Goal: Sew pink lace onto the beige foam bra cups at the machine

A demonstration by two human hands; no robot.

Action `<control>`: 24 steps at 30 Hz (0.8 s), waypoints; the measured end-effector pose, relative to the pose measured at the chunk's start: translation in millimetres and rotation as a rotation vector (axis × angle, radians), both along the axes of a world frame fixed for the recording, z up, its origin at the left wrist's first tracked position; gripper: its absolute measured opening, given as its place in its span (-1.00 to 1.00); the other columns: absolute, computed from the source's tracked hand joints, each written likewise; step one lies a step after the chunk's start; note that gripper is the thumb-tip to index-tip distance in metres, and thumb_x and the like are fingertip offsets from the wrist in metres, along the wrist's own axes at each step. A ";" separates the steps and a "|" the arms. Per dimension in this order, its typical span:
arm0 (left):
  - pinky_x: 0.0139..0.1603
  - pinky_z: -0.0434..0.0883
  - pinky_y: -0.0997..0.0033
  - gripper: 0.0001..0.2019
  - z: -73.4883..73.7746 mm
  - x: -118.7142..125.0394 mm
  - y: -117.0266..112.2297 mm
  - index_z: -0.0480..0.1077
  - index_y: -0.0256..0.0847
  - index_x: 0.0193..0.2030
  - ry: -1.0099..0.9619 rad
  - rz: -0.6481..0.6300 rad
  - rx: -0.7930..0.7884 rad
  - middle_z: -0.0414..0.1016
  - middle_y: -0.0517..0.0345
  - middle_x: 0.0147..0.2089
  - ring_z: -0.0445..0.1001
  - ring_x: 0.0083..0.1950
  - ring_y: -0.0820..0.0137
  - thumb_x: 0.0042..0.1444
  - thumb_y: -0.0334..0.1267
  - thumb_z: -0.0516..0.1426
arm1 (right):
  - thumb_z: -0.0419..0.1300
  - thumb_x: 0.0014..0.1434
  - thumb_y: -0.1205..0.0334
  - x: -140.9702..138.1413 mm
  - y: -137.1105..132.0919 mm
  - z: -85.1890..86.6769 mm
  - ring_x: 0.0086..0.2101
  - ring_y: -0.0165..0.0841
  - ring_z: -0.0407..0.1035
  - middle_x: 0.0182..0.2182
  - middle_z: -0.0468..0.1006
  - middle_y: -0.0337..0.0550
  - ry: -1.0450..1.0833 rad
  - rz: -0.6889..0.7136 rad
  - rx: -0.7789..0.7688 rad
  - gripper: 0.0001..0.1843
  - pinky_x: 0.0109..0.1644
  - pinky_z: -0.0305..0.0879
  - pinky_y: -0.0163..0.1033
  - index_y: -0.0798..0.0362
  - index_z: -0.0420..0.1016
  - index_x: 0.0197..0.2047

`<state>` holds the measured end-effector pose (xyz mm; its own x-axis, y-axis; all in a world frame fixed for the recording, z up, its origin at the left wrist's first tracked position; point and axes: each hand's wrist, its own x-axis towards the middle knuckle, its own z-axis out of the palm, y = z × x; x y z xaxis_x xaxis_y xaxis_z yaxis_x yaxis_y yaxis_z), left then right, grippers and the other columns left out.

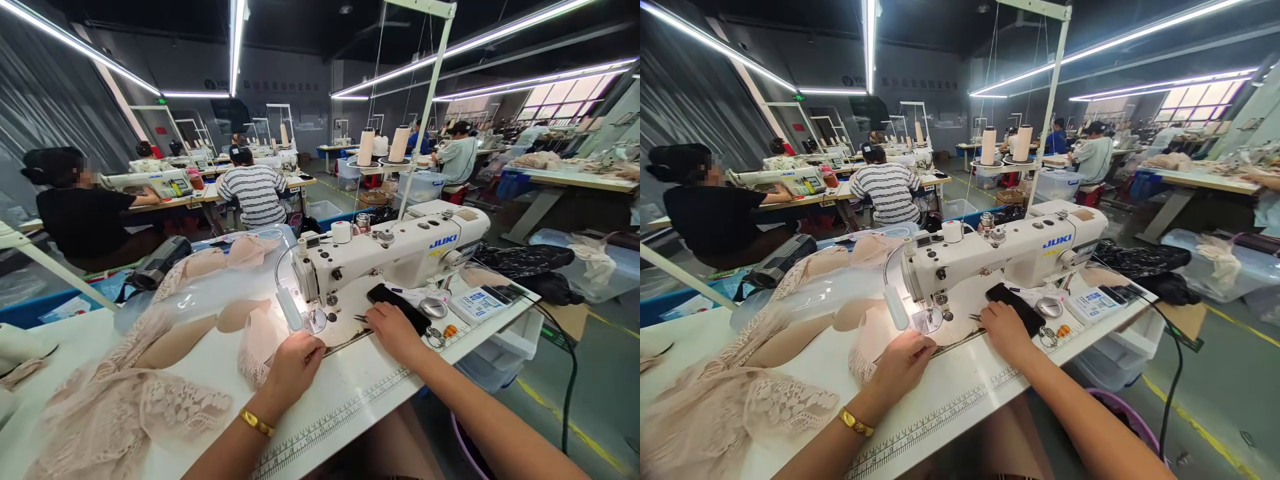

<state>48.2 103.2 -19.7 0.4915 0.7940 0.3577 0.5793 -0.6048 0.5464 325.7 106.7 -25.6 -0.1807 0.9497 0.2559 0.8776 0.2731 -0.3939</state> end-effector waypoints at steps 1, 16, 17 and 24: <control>-0.28 0.33 0.39 -0.76 -0.3 0.9 0.0 0.49 -0.18 -0.31 0.000 0.011 0.002 0.50 0.17 -0.38 0.40 -0.34 0.36 0.34 -0.35 0.04 | -0.08 0.46 0.34 -0.8 -3.3 3.8 -0.25 -0.18 0.44 -0.27 0.57 0.02 0.015 -0.010 -0.013 -0.69 -0.13 0.26 -0.14 0.10 0.48 -0.17; -0.27 0.27 0.35 -0.80 4.3 0.3 1.4 0.43 -0.15 -0.35 0.009 0.083 -0.107 0.44 0.17 -0.42 0.37 -0.33 0.31 0.29 -0.27 0.05 | 0.12 0.41 0.14 -73.5 -18.7 7.7 -0.39 -0.24 0.49 -0.40 0.64 -0.16 -0.176 0.076 -0.134 -0.76 -0.39 -0.03 -0.23 -0.02 0.47 -0.30; -0.31 0.25 0.36 -0.80 5.5 -1.4 5.0 0.39 -0.15 -0.39 0.004 0.105 -0.133 0.40 0.18 -0.45 0.34 -0.37 0.33 0.28 -0.27 0.05 | 0.10 0.42 0.14 -66.8 -14.5 7.3 -0.38 -0.23 0.49 -0.39 0.65 -0.14 -0.187 0.063 -0.128 -0.75 -0.38 0.00 -0.22 -0.02 0.48 -0.29; -0.48 0.07 0.40 -0.73 10.1 -8.6 41.6 0.05 -0.11 -0.53 -0.094 0.330 -0.283 0.14 0.28 -0.54 0.12 -0.49 0.41 0.14 -0.31 0.06 | 0.10 0.38 0.30 -33.7 15.1 -3.7 0.17 0.14 0.33 0.20 0.50 0.24 -0.255 0.029 0.135 -0.63 0.20 0.18 0.20 0.07 0.53 0.20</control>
<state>39.6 144.7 -9.6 0.1707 0.9761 0.1347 0.6561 -0.2146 0.7235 292.0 121.8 -29.3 -0.2818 0.9035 0.3230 0.9348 0.3344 -0.1199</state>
